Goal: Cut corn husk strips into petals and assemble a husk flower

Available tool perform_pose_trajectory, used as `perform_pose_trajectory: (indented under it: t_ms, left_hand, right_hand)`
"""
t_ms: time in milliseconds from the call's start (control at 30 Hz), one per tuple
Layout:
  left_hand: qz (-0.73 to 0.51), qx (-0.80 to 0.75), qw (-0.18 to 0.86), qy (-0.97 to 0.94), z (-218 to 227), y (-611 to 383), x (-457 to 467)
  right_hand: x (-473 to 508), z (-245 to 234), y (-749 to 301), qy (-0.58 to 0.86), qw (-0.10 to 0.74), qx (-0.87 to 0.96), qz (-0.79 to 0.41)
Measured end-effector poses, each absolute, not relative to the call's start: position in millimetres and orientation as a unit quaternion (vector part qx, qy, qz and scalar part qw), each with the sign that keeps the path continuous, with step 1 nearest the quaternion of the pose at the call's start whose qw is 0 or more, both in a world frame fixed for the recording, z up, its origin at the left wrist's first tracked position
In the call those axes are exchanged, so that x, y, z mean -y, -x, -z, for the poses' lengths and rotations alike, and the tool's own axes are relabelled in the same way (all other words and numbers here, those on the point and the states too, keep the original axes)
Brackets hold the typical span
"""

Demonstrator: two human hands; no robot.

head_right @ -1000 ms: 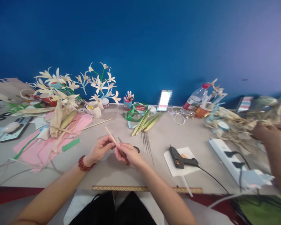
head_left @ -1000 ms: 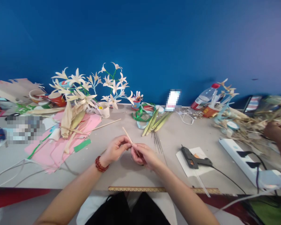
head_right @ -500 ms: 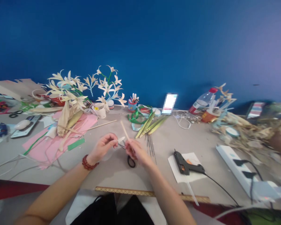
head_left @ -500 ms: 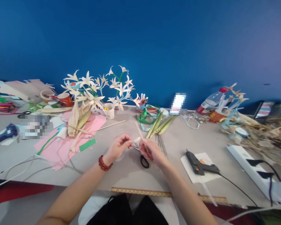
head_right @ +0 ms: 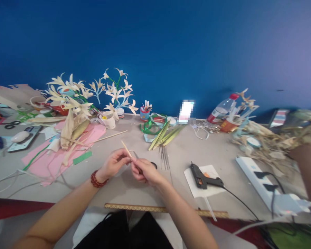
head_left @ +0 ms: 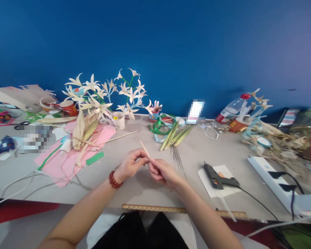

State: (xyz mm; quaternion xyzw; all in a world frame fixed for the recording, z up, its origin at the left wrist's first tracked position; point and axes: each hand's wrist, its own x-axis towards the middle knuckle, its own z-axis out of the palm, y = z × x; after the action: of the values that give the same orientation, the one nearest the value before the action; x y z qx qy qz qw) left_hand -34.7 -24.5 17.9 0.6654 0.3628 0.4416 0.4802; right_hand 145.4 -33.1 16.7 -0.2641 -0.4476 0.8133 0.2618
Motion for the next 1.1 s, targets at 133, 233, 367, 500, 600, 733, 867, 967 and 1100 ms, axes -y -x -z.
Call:
perform_pose_trajectory:
  t_ms: [133,233,367,500,600,733,867,967,1100]
  left_hand:
    - [-0.454,-0.363,0.506,-0.637,-19,38,22]
    - [-0.482,-0.393,0.528,-0.578,-21,41,19]
    - [-0.498,-0.391,0.539,-0.556,-22,39,20]
    - [-0.476,-0.398,0.486,-0.616,-19,35,24]
    - [-0.47,-0.402,0.436,-0.654,-17,35,24]
    - [-0.461,-0.389,0.435,-0.669,-16,35,24]
    - [-0.464,-0.364,0.485,-0.645,-16,37,24]
    - [-0.484,-0.389,0.51,-0.595,-15,38,21]
    - [-0.515,-0.384,0.566,-0.517,-15,35,19]
  right_hand:
    - [29,-17,-166,0.153,0.24,0.386,-0.878]
    - [19,-18,-178,0.166,0.344,0.371,-0.847]
    - [16,-18,-163,0.344,0.353,0.434,-0.754]
    - [25,-11,-141,0.404,0.335,0.584,-0.619]
    - [29,-7,-136,0.434,0.354,0.646,-0.519]
    - [31,-8,-139,0.417,0.338,0.597,-0.596]
    - [29,-15,-156,0.279,0.26,0.452,-0.806]
    - [19,-21,-176,0.204,0.301,0.402,-0.84]
    - [9,-23,-178,0.319,0.481,0.327,-0.748]
